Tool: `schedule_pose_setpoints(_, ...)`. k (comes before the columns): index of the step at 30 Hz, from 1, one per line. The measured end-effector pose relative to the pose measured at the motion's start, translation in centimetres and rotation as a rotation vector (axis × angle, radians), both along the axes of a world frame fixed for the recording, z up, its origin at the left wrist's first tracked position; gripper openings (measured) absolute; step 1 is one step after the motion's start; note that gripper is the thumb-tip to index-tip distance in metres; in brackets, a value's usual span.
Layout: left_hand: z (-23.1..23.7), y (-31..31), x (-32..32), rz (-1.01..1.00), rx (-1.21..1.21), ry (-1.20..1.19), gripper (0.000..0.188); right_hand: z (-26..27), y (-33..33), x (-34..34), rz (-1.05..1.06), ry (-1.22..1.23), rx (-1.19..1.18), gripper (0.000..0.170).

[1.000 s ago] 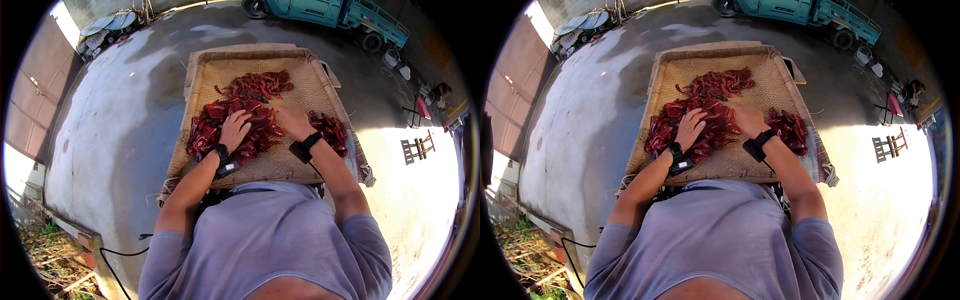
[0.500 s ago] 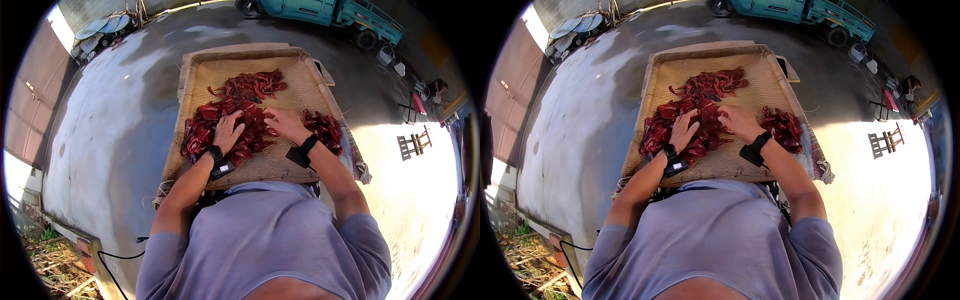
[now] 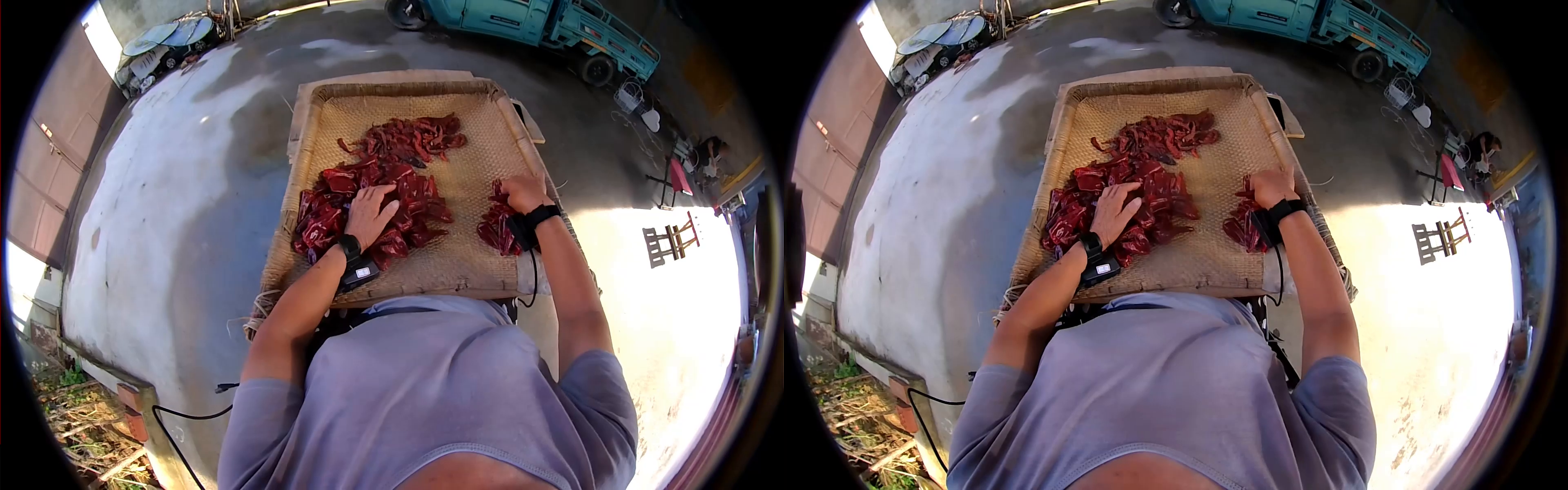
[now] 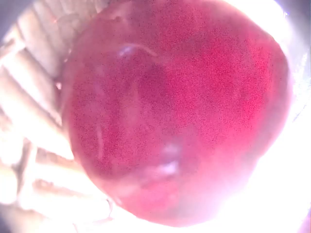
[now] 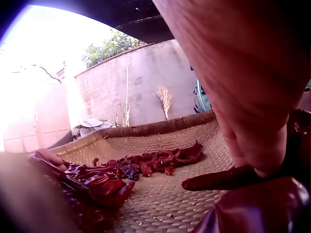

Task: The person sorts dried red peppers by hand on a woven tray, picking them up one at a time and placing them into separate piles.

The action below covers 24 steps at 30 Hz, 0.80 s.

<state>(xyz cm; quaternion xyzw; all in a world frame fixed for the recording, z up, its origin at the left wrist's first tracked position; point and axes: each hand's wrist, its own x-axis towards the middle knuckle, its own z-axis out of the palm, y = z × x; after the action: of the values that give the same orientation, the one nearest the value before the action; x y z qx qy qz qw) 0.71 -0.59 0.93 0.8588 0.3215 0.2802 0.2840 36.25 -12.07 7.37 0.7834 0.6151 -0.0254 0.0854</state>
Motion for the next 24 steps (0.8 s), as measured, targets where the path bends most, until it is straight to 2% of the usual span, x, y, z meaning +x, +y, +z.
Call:
schedule_pose_setpoints(4,-0.1,0.0,-0.1,-0.009,0.0,-0.029,0.056,-0.2,-0.2,-0.2,0.026,-0.022,0.068,0.018)
schedule_pose_setpoints(7,0.0,0.1,0.0,-0.008,-0.002,-0.028,0.057,0.9,-0.6,-1.5,0.085,0.158,0.248,0.02)
schedule_pose_setpoints(10,-0.1,0.0,-0.1,-0.003,-0.032,-0.043,0.057,3.8,-0.6,-5.7,0.09,0.474,0.303,0.024)
schedule_pose_setpoints(11,-0.1,-0.1,-0.1,-0.001,-0.047,-0.058,0.057,4.0,-0.5,-7.1,0.158,0.428,0.311,0.026)
schedule_pose_setpoints(13,0.0,0.1,0.0,-0.009,-0.059,-0.098,0.058,3.5,0.0,-9.7,0.239,0.513,0.334,0.028)
schedule_pose_setpoints(15,0.1,0.0,-0.2,-0.022,-0.06,-0.145,0.059,2.9,0.6,-12.1,0.279,0.557,0.232,0.033)
schedule_pose_setpoints(18,0.0,0.0,-0.1,0.001,-0.176,-0.24,0.058,1.4,1.4,-15.3,0.268,0.847,0.192,0.034)
schedule_pose_setpoints(21,1.0,-0.6,-0.3,-0.005,-0.094,-0.173,0.054,-0.4,2.1,-16.7,0.242,0.762,0.202,0.036)
schedule_pose_setpoints(24,0.7,-0.2,0.0,-0.023,0.03,-0.087,0.05,-0.9,1.9,-17.1,0.271,0.7,0.329,0.032)
